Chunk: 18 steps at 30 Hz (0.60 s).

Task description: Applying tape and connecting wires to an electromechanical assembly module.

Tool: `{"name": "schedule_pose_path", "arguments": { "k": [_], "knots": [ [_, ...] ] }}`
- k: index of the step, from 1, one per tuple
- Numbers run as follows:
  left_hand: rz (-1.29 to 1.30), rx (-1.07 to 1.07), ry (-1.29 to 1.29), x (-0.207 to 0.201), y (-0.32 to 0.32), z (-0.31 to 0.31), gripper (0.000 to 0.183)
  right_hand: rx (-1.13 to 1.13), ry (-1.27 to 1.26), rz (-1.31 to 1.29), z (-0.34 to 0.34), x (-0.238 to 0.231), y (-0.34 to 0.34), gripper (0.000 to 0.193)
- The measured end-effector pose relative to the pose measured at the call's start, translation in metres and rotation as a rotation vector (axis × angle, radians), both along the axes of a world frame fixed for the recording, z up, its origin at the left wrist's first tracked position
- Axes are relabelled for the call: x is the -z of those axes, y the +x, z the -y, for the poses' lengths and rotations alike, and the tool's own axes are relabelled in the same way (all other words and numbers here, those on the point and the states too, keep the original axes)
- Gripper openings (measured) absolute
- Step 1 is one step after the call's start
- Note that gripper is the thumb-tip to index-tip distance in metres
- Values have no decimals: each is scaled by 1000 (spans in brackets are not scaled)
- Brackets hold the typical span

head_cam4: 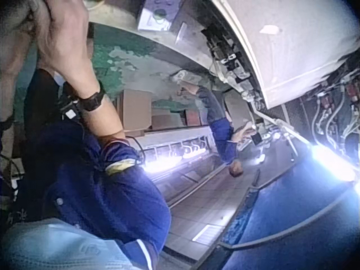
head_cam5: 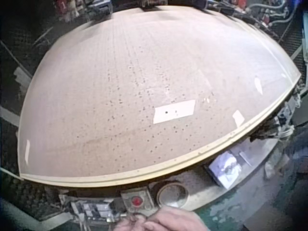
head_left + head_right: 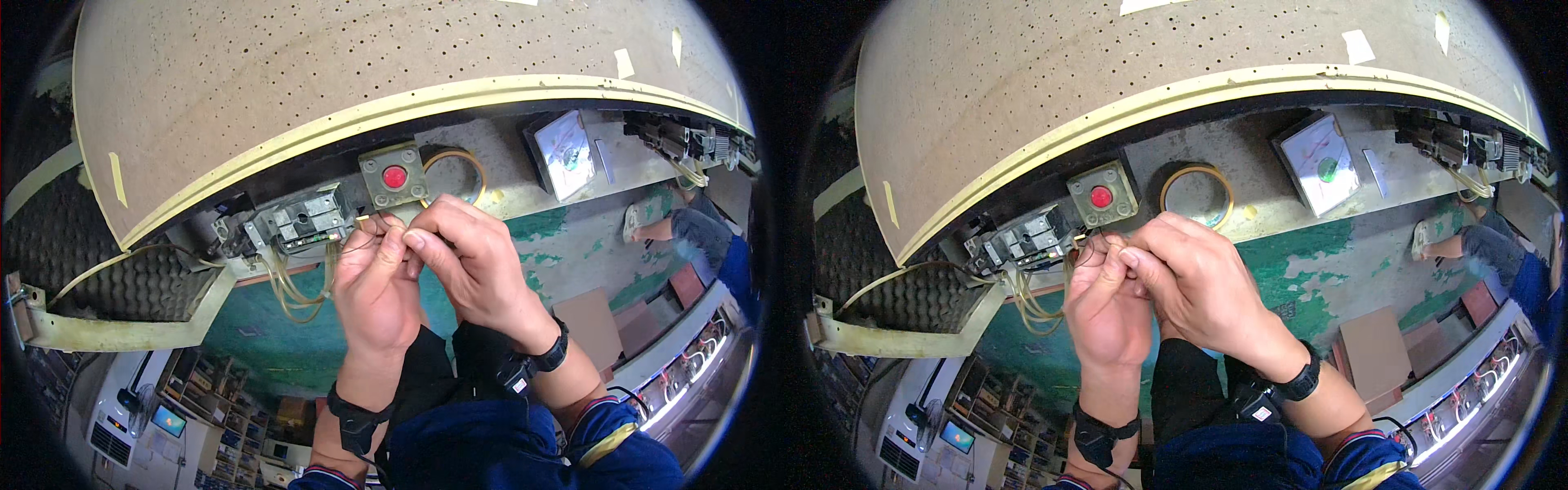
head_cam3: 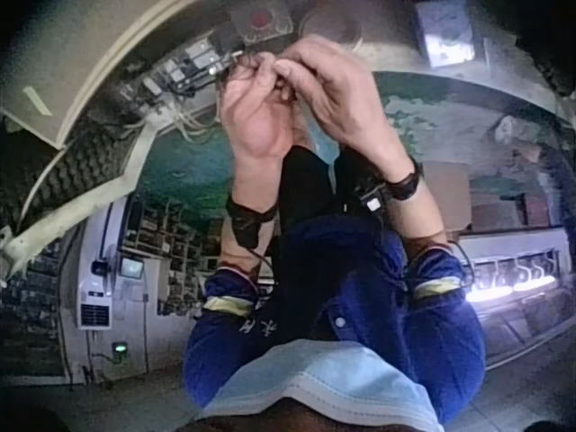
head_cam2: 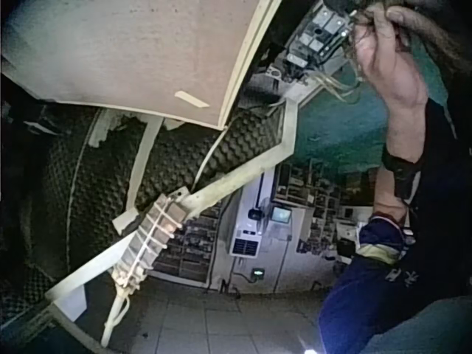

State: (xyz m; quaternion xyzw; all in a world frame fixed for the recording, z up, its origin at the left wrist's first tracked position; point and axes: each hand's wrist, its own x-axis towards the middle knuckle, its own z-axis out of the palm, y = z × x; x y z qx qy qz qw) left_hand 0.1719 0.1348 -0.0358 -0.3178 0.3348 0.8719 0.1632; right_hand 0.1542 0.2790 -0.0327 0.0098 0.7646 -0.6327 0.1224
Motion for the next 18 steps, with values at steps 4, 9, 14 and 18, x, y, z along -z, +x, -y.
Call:
{"name": "schedule_pose_path", "arguments": {
  "k": [4, 9, 14, 18],
  "knots": [
    [-2, -8, -3, -1, 1, -6, 6, 52, -3, 2, -1, 1, 5, 8],
    [21, -16, -8, -2, 2, -9, 7, 82, -10, 41, -3, -2, 8, 8],
    [29, -48, 33, -5, 0, -10, 7, 134, 17, 61, -8, -4, 13, 7],
    [34, -83, 49, -4, -2, -5, 8, 227, 79, 76, -15, -4, 19, 6]
  ]
}}
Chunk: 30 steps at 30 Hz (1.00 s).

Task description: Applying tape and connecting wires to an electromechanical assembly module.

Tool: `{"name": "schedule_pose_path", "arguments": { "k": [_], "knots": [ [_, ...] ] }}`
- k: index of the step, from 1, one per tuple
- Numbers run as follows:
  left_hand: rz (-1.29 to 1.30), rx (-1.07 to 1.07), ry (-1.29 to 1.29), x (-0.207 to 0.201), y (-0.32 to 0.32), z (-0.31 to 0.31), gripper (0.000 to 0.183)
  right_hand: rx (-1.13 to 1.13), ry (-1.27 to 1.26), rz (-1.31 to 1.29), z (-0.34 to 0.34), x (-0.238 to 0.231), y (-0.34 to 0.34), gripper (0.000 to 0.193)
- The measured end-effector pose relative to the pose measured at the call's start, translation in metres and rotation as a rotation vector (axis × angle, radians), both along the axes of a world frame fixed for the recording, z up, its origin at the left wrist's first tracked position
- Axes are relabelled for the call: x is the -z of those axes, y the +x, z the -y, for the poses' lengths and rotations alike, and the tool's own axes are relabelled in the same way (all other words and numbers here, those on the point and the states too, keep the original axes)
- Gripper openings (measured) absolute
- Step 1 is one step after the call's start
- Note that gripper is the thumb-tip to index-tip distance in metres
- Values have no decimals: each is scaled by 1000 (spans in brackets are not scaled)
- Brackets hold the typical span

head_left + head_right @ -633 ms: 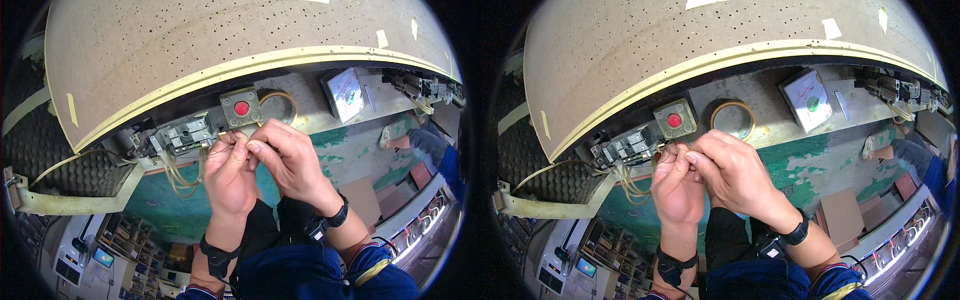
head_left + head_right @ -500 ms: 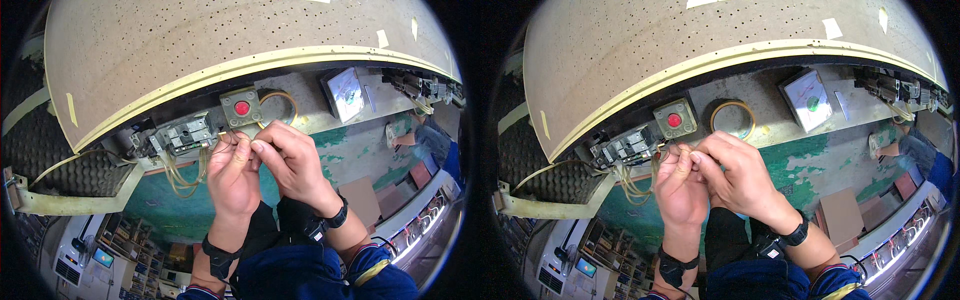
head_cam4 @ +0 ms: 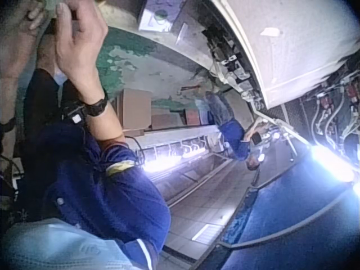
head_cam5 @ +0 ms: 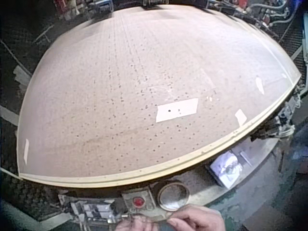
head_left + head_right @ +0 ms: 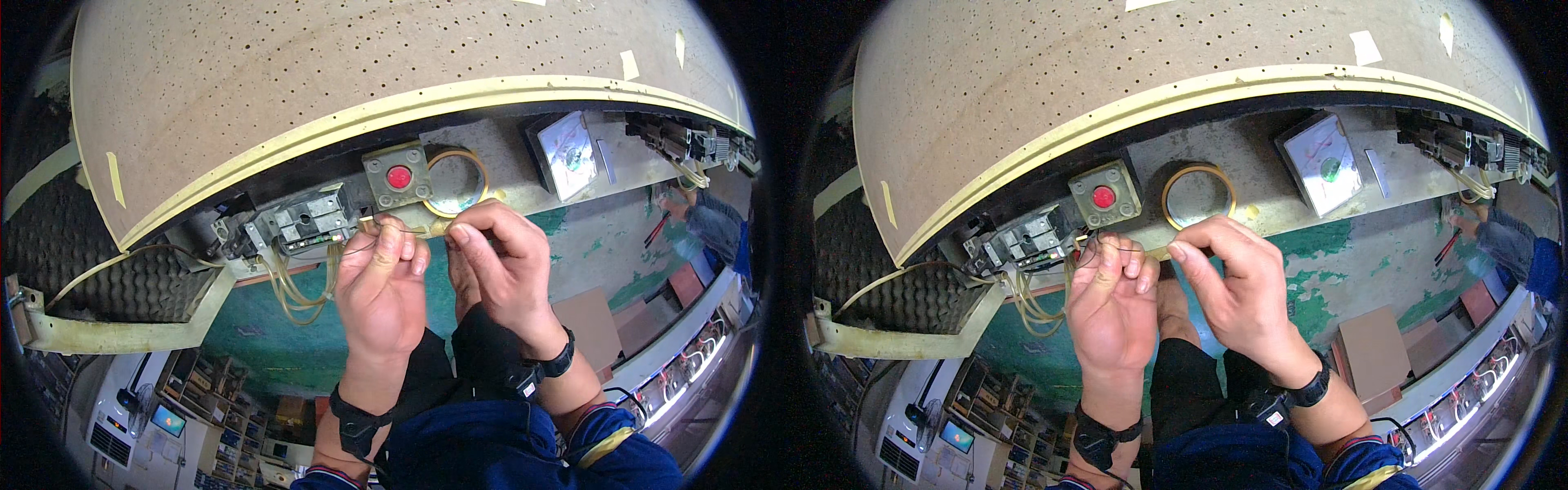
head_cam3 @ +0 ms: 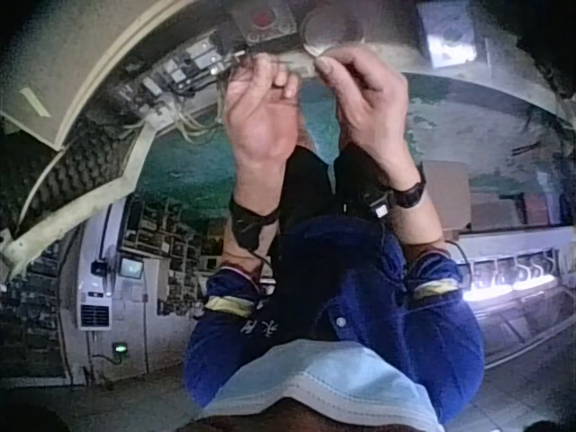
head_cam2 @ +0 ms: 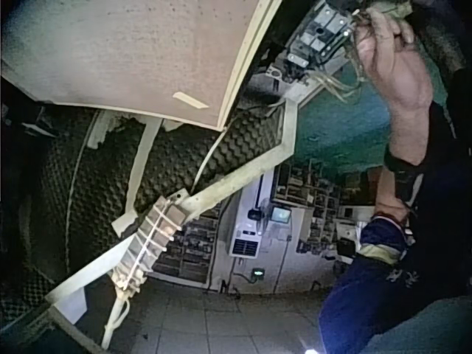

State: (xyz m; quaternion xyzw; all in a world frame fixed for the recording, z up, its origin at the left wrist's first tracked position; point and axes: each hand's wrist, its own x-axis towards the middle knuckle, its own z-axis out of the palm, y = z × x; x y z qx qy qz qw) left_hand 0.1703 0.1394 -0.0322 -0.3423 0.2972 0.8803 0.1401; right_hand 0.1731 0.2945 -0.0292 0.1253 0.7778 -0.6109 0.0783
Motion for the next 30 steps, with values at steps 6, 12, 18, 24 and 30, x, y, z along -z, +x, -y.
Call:
{"name": "schedule_pose_path", "arguments": {
  "k": [6, 12, 18, 24, 30],
  "knots": [
    [35, 10, 28, -5, 0, -1, 8, 39, -60, -32, 2, 5, 4, 17],
    [34, 44, 92, -5, -2, 1, 10, 4, -132, -59, 13, -1, -9, 21],
    [43, 62, 112, -4, -2, 3, 12, 6, -165, -44, 14, 1, -9, 18],
    [28, 75, 84, -5, -2, 4, 10, 75, -262, 49, 19, 1, -8, 16],
    [44, 91, 38, -7, -5, 3, 9, 108, -358, 123, 20, 1, -7, 16]
  ]
}}
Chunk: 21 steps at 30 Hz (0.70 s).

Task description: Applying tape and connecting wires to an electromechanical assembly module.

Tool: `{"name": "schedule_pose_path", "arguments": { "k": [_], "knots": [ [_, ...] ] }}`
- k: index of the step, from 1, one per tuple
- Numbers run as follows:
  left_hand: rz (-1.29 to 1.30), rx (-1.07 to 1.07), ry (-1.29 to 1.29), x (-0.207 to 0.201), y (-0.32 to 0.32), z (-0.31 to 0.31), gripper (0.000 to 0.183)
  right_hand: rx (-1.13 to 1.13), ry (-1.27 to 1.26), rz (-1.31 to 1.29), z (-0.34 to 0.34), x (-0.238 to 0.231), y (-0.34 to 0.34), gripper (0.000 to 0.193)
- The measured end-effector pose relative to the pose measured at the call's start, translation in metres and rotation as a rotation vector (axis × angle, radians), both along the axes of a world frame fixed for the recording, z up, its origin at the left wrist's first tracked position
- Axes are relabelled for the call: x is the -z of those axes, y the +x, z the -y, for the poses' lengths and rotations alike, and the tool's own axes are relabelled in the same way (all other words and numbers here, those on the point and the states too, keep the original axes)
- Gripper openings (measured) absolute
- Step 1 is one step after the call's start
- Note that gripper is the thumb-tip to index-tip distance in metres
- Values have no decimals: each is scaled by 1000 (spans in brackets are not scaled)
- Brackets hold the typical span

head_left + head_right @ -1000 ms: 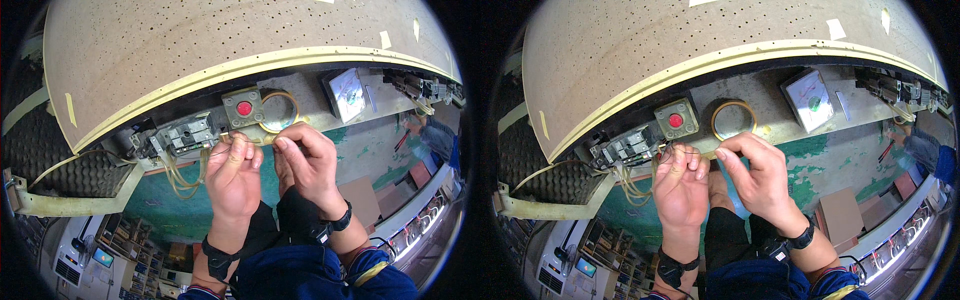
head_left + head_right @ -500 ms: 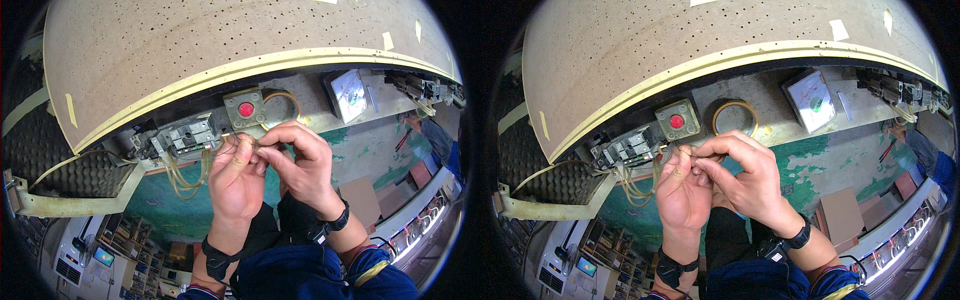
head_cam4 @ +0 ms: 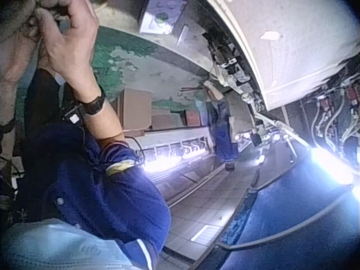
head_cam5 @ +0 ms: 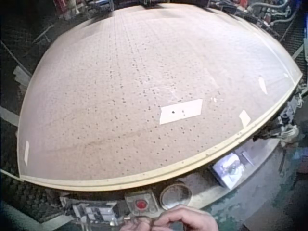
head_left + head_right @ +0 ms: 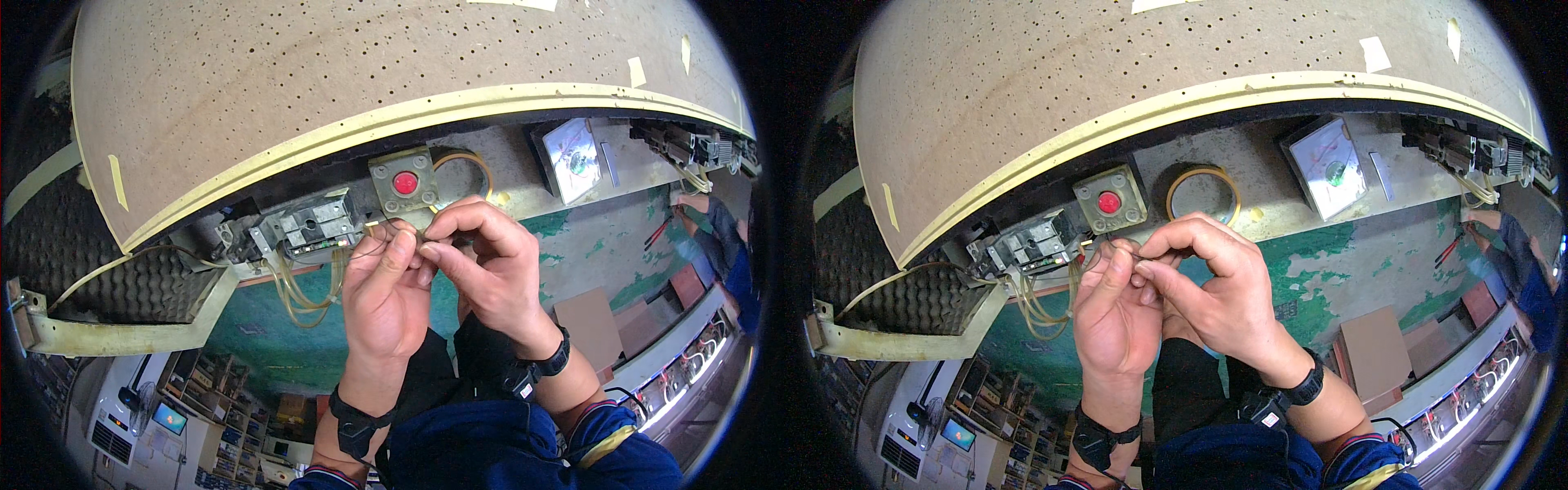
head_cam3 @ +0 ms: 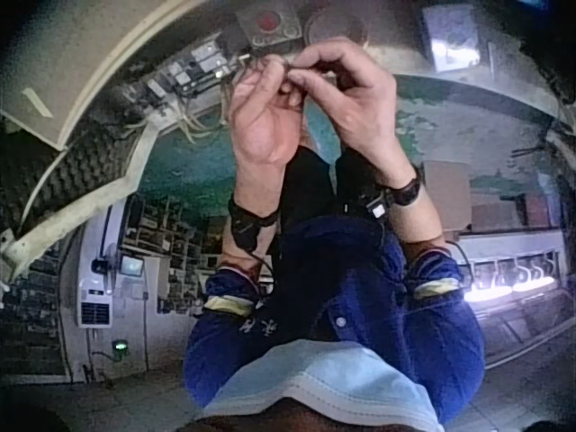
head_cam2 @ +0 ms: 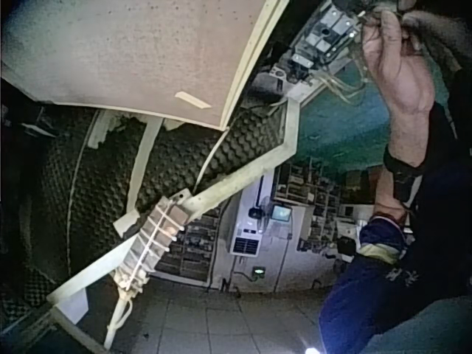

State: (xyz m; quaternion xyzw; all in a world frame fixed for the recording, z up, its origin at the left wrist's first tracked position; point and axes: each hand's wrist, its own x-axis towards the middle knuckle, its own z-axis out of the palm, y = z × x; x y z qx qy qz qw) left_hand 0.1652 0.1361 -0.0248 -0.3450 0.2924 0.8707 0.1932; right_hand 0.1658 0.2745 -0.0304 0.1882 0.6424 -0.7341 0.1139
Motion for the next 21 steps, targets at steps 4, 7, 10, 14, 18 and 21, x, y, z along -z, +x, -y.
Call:
{"name": "schedule_pose_path", "arguments": {
  "k": [4, 7, 10, 14, 18, 21],
  "knots": [
    [21, 10, -16, -2, 0, -1, 8, 45, -73, 38, 4, -1, 2, 16],
    [29, 12, -21, 0, 1, 0, 8, 2, -11, -3, 2, 5, 6, 17],
    [24, 5, -10, 2, 3, -1, 8, 38, -5, 13, 6, 5, 10, 17],
    [5, -31, 21, 11, 8, 4, 8, 215, -156, 84, 12, -5, 20, 11],
    [10, -20, 8, 5, 6, 7, 7, 89, -5, 115, -8, -5, 46, 13],
    [9, -7, 22, 5, 7, 10, 6, -31, 128, 151, -35, -7, 58, 15]
  ]
}}
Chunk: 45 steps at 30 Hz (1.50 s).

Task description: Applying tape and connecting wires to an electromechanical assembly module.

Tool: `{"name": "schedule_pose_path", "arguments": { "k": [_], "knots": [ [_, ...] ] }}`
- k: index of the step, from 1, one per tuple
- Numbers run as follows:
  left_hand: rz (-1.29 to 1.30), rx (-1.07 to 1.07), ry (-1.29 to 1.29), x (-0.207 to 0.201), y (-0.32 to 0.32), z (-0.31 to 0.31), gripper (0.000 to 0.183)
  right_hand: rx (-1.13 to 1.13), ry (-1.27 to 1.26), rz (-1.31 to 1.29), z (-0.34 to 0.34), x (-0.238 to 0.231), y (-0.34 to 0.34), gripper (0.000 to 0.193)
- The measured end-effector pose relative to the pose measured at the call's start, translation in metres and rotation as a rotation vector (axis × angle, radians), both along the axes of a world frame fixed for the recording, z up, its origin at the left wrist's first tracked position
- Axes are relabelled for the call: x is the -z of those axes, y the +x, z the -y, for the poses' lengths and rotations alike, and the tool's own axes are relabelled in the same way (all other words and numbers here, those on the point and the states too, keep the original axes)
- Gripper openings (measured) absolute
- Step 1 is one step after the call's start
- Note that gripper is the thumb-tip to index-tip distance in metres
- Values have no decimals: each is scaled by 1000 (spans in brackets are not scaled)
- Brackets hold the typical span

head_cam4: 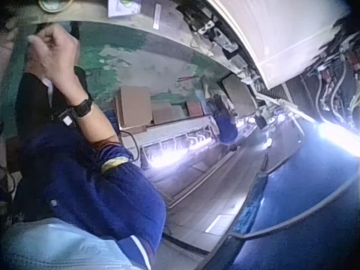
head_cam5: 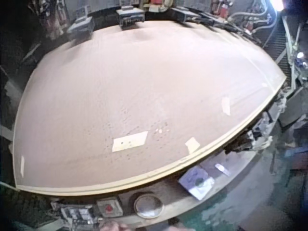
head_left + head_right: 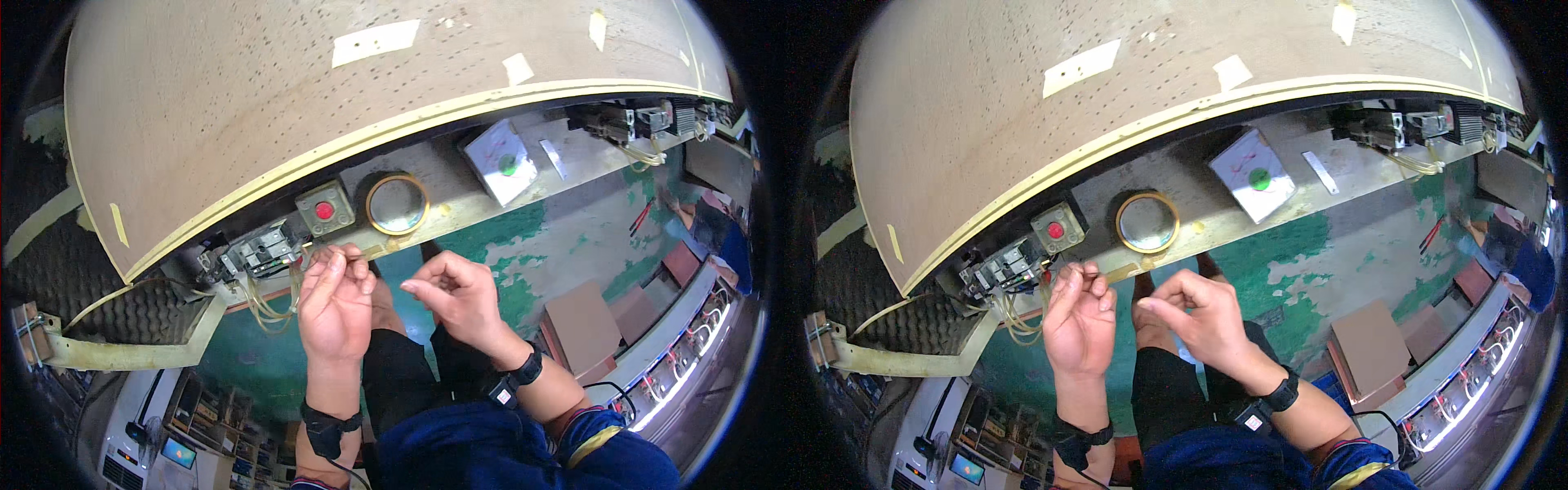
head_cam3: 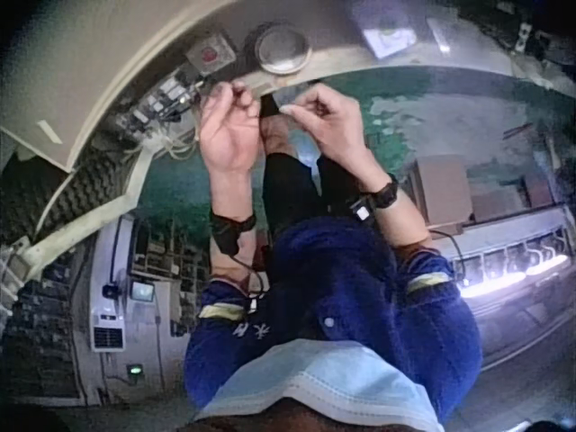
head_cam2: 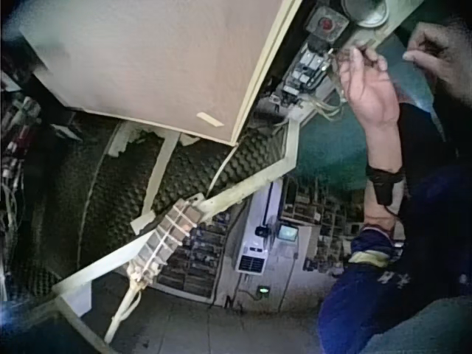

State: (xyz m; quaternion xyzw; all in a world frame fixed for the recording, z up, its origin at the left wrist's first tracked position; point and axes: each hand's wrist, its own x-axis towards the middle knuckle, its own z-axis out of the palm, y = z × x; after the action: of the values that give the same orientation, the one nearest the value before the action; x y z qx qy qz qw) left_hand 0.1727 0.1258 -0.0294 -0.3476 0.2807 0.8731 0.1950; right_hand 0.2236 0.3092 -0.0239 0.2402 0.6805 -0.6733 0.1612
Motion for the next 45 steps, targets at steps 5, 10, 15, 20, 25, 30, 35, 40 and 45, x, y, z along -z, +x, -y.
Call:
{"name": "schedule_pose_path", "arguments": {
  "k": [5, 10, 15, 20, 25, 30, 35, 40, 45],
  "knots": [
    [-16, 23, -32, 2, 5, 2, 5, -76, 248, -29, -59, 0, 6, 18],
    [10, 88, -135, -9, 8, -7, 8, -104, 348, -39, -108, -26, -8, 9],
    [0, 106, -171, -15, 16, 1, 12, 85, 449, -301, -135, -49, -47, 9],
    [12, 192, -311, -17, 17, 4, 12, 272, 653, -477, -204, -80, -123, 13],
    [20, 221, -355, -25, 19, 0, 12, 23, 808, -563, -259, -78, -193, 22],
    [49, 210, -393, -27, 30, -2, 13, -254, 836, -476, -266, -80, -223, 19],
    [108, 246, -400, -26, 50, -3, 13, -364, 879, -482, -266, -75, -233, 15],
    [151, 341, -382, -24, 75, -11, 12, -337, 892, -511, -264, -72, -234, 14],
    [164, 447, -395, -30, 83, -25, 12, -222, 881, -521, -264, -65, -232, 15]
  ]
}}
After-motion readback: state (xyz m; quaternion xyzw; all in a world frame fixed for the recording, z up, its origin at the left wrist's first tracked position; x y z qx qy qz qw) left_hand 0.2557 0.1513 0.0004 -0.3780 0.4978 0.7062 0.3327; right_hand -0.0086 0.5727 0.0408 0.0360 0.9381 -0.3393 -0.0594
